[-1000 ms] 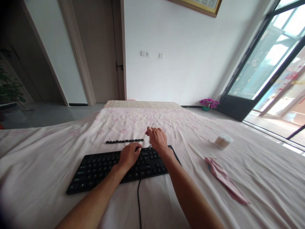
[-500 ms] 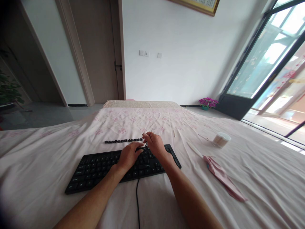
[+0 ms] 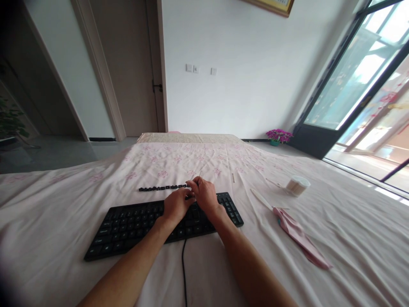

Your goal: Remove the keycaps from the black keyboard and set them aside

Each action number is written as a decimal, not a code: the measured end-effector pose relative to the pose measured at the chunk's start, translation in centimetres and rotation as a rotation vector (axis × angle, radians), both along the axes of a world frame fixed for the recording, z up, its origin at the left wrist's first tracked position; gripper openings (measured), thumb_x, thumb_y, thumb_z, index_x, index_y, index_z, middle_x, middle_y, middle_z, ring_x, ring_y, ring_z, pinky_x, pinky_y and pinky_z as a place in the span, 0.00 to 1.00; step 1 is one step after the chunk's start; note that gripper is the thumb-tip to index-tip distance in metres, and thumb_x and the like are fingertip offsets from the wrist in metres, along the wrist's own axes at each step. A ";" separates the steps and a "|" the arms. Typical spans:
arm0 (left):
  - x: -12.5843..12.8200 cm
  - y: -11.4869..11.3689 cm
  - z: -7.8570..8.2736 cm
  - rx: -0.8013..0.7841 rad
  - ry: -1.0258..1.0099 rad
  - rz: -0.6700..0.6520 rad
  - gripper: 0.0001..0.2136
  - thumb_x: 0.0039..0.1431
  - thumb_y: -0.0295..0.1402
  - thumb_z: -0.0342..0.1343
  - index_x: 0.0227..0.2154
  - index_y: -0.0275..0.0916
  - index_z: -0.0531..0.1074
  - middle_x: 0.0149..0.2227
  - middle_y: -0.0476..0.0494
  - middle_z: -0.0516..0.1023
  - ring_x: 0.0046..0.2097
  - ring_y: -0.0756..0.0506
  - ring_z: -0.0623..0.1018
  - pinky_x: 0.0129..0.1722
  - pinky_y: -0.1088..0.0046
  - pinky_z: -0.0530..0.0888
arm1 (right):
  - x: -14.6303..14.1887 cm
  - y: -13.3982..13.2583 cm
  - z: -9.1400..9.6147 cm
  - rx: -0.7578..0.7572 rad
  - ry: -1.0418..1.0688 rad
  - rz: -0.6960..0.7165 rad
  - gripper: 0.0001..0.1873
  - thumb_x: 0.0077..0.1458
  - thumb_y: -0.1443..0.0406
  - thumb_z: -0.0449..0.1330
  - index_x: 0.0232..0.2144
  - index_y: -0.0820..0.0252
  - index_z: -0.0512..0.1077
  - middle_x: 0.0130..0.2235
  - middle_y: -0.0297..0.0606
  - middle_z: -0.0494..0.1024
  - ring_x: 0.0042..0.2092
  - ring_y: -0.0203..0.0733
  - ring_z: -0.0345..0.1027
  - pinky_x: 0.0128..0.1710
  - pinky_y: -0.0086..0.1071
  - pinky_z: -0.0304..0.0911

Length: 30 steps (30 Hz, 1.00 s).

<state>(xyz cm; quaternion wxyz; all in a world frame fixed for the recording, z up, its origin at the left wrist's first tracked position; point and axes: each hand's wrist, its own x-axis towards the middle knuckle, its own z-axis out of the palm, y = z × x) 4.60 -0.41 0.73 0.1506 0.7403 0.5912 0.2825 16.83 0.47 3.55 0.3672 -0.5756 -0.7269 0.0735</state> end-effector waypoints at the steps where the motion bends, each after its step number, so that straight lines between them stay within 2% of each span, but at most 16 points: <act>1: 0.1 -0.1 0.1 0.013 0.011 0.003 0.06 0.53 0.37 0.59 0.34 0.45 0.75 0.37 0.48 0.79 0.40 0.44 0.77 0.37 0.72 0.66 | 0.0 0.1 -0.2 0.008 0.008 -0.006 0.16 0.60 0.56 0.51 0.27 0.58 0.69 0.24 0.33 0.77 0.30 0.38 0.72 0.33 0.26 0.58; 9: 0.2 -0.8 0.7 0.073 0.052 -0.006 0.06 0.58 0.35 0.53 0.32 0.43 0.75 0.36 0.47 0.78 0.40 0.45 0.76 0.38 0.72 0.65 | -0.1 0.3 -1.6 0.121 0.037 -0.065 0.20 0.63 0.55 0.44 0.26 0.58 0.67 0.22 0.35 0.75 0.29 0.38 0.71 0.33 0.27 0.59; 16: 0.1 -1.0 0.6 0.198 0.019 -0.067 0.07 0.59 0.32 0.51 0.28 0.42 0.73 0.32 0.47 0.77 0.38 0.46 0.75 0.50 0.68 0.62 | -0.2 -0.3 -1.6 0.171 0.087 -0.067 0.22 0.63 0.56 0.41 0.22 0.57 0.64 0.22 0.36 0.74 0.27 0.38 0.70 0.33 0.28 0.59; 21: 0.2 -1.2 0.5 0.239 -0.001 -0.066 0.08 0.60 0.33 0.51 0.27 0.41 0.73 0.30 0.48 0.76 0.36 0.48 0.74 0.54 0.67 0.60 | -0.2 -0.4 -1.5 0.176 0.111 -0.068 0.21 0.63 0.57 0.41 0.22 0.56 0.63 0.22 0.36 0.73 0.28 0.38 0.69 0.34 0.28 0.59; 25: 0.2 -1.2 0.4 0.226 -0.036 -0.055 0.08 0.60 0.35 0.52 0.28 0.41 0.73 0.31 0.48 0.76 0.37 0.47 0.74 0.48 0.70 0.64 | -0.2 -0.3 -1.4 0.203 0.163 -0.055 0.21 0.63 0.58 0.42 0.21 0.56 0.62 0.20 0.35 0.72 0.26 0.37 0.68 0.33 0.28 0.59; 28: 0.0 -1.0 0.1 0.163 -0.108 -0.042 0.05 0.57 0.36 0.55 0.34 0.43 0.74 0.35 0.48 0.77 0.39 0.46 0.74 0.40 0.72 0.66 | 0.0 -0.3 -1.4 0.200 0.182 -0.057 0.22 0.64 0.57 0.41 0.21 0.57 0.62 0.20 0.34 0.71 0.26 0.36 0.67 0.33 0.27 0.59; 30: -0.1 -0.8 -0.1 0.128 -0.142 -0.037 0.07 0.55 0.34 0.58 0.37 0.45 0.74 0.39 0.49 0.77 0.41 0.47 0.75 0.38 0.73 0.66 | 0.2 -0.3 -1.2 0.193 0.182 -0.081 0.24 0.64 0.57 0.39 0.21 0.57 0.63 0.21 0.34 0.71 0.25 0.35 0.66 0.32 0.27 0.58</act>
